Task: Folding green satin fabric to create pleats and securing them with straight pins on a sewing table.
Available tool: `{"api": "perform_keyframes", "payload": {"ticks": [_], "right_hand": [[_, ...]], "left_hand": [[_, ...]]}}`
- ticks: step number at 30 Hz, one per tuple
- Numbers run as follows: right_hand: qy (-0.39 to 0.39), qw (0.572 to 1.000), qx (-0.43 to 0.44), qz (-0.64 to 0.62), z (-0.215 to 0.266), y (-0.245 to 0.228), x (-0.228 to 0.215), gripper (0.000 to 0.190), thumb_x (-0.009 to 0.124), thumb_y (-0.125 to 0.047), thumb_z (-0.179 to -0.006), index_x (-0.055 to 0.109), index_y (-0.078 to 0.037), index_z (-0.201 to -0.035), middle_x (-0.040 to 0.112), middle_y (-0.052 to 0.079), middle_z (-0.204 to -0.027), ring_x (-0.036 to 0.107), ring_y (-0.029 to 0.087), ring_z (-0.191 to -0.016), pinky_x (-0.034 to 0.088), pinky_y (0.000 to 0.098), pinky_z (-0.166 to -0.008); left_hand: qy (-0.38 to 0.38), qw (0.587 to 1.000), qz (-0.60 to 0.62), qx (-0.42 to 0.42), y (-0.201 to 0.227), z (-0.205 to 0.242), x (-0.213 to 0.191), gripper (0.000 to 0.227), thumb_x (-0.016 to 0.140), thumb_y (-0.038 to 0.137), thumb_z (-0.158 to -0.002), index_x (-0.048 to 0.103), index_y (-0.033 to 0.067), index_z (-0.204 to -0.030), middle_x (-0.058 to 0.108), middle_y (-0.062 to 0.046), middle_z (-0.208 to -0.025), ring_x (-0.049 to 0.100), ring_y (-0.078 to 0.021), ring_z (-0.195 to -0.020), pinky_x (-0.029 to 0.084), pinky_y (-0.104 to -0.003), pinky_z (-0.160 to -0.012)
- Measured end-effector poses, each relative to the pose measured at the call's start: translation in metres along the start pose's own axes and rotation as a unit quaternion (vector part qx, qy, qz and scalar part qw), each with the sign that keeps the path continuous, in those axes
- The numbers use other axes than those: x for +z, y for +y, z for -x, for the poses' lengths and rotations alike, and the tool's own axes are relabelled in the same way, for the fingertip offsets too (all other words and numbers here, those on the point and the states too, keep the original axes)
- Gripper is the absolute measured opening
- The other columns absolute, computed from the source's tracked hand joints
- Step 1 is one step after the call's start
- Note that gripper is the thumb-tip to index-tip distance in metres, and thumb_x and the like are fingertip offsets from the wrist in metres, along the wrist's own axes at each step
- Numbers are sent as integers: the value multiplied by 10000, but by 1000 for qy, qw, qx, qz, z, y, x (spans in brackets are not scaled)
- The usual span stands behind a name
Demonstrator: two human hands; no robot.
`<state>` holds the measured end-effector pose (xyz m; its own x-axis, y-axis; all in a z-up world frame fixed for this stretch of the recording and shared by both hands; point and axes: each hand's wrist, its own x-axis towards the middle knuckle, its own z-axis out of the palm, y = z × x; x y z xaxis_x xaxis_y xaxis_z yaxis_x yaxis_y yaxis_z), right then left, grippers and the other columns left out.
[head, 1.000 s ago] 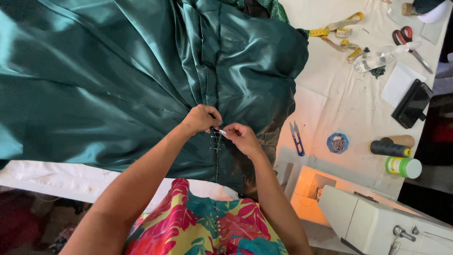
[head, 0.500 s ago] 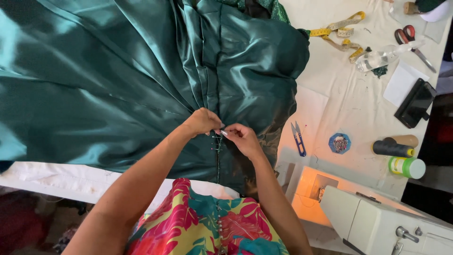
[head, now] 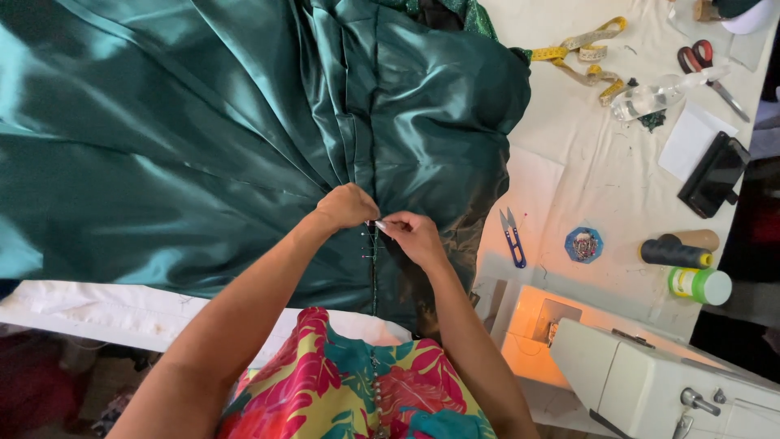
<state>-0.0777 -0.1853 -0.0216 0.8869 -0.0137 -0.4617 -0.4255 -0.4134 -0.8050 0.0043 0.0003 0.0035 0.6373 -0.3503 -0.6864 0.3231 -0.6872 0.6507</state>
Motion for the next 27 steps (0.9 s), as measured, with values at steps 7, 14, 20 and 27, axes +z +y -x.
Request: {"api": "perform_keyframes", "payload": {"ticks": [7,14,20,27], "right_hand": [[0,999,29,33,-6,6,3,218,774,-240,-810,806,-133,-997,704,41,-735,659,159,-657,540,322,-632],[-2,998,52,45,-7,-4,3,223,741,-203,-819,795,-106,-1012,716,50,-733,636,143,-537,553,323,-603],[-10,997,79,9,-6,-19,-2,213,750,-187,-815,759,-34,-962,714,100,-753,654,176,-530,541,298,-519],[-15,992,124,-13,-2,-39,-5,205,786,-172,-770,724,-12,-881,725,103,-730,676,164,-514,577,250,-450]], "left_hand": [[31,993,-108,-34,-6,-15,10,261,657,415,-818,814,261,-958,773,-73,-956,737,-309,-932,604,-410,-810],[67,987,-134,-50,-12,-26,22,328,601,389,-862,777,132,-963,757,-116,-946,732,-353,-930,599,-477,-792],[56,982,-178,-20,-14,-25,12,208,598,405,-811,792,354,-863,772,-11,-937,733,-326,-938,611,-424,-789],[39,982,-183,-4,-10,-21,8,182,624,428,-786,772,403,-889,764,20,-956,724,-297,-955,611,-420,-821]]}}
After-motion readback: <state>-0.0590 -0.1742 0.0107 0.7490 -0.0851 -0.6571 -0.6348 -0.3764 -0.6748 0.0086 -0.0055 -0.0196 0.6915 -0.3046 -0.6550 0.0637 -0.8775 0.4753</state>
